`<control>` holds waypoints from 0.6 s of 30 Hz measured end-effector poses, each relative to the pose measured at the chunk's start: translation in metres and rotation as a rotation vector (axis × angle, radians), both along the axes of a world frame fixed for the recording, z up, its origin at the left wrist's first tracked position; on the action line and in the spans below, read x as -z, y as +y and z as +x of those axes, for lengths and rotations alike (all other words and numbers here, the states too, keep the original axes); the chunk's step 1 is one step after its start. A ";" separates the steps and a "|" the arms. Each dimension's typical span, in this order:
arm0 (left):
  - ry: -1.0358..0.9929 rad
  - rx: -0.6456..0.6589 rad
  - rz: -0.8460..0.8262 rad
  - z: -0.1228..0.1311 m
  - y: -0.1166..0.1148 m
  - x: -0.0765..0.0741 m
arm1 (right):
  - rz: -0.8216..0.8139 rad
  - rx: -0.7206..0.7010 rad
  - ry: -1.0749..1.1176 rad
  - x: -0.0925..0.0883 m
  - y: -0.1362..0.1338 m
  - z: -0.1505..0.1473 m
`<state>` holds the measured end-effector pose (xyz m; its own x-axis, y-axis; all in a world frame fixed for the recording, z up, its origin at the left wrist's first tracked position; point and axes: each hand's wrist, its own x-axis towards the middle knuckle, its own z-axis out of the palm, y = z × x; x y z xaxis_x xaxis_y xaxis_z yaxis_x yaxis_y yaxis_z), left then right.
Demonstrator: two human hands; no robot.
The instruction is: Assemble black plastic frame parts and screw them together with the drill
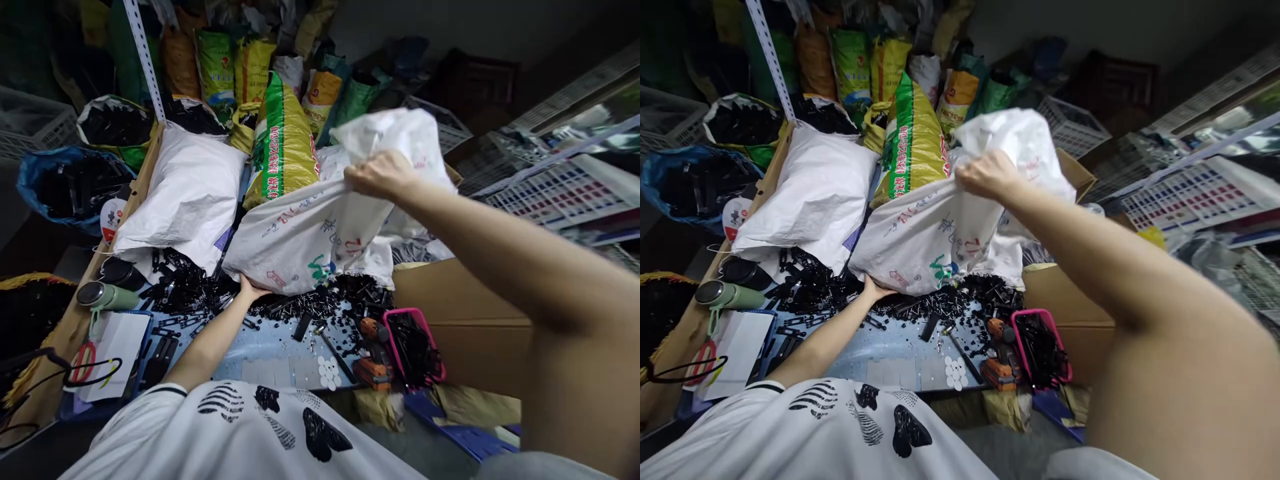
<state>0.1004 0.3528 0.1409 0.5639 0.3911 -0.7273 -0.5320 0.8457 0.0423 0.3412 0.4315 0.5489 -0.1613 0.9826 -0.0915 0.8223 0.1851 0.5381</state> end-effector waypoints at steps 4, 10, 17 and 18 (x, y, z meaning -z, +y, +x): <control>0.026 -0.058 0.075 0.009 0.023 -0.012 | 0.052 -0.229 -0.211 -0.046 0.021 -0.033; 0.036 -0.081 0.196 0.030 0.067 -0.038 | 0.088 -0.245 -0.346 -0.099 0.033 -0.015; -0.052 -0.043 0.284 0.036 0.111 -0.040 | 0.226 -0.152 -0.104 -0.105 0.038 -0.004; -0.036 -0.034 0.274 0.035 0.112 -0.038 | 0.239 -0.151 -0.074 -0.103 0.031 -0.014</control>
<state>0.1352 0.4651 0.1786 0.5707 0.5900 -0.5711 -0.5655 0.7867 0.2475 0.3267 0.4628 0.6521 -0.3089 0.9431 0.1231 0.7518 0.1628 0.6390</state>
